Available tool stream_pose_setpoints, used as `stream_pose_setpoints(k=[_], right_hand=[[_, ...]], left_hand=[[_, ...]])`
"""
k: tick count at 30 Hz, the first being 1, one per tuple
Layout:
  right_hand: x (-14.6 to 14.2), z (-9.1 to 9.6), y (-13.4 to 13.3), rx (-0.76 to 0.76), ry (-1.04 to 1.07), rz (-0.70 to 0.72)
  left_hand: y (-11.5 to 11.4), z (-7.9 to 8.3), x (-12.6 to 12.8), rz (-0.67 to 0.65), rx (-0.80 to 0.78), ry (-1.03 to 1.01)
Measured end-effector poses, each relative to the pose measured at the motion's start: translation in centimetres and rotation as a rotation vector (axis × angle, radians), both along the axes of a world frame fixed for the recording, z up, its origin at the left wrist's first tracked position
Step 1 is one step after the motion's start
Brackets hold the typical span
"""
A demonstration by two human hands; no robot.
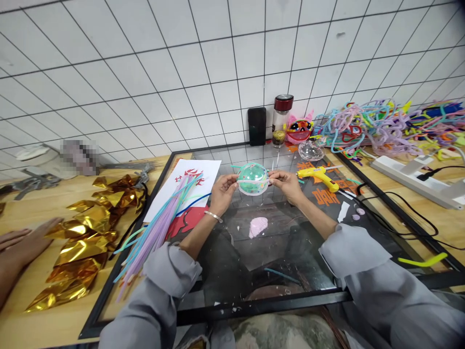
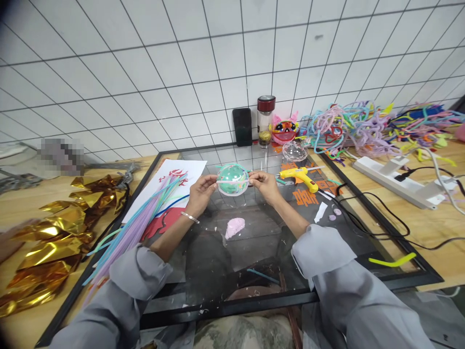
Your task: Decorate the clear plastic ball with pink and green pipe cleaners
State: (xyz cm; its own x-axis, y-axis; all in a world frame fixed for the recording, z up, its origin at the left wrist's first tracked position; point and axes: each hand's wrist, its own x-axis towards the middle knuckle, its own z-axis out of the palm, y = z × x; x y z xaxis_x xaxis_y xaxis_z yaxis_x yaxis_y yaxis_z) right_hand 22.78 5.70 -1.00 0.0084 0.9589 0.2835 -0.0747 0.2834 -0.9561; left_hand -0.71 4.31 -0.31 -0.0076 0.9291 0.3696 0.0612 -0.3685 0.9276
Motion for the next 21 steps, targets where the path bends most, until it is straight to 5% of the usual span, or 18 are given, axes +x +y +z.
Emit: stream_pose_setpoints(k=[21], right_hand=[[0.72, -0.22, 0.07, -0.041, 0.009, 0.015]], left_hand=[[0.21, -0.49, 0.43, -0.068, -0.131, -0.197]])
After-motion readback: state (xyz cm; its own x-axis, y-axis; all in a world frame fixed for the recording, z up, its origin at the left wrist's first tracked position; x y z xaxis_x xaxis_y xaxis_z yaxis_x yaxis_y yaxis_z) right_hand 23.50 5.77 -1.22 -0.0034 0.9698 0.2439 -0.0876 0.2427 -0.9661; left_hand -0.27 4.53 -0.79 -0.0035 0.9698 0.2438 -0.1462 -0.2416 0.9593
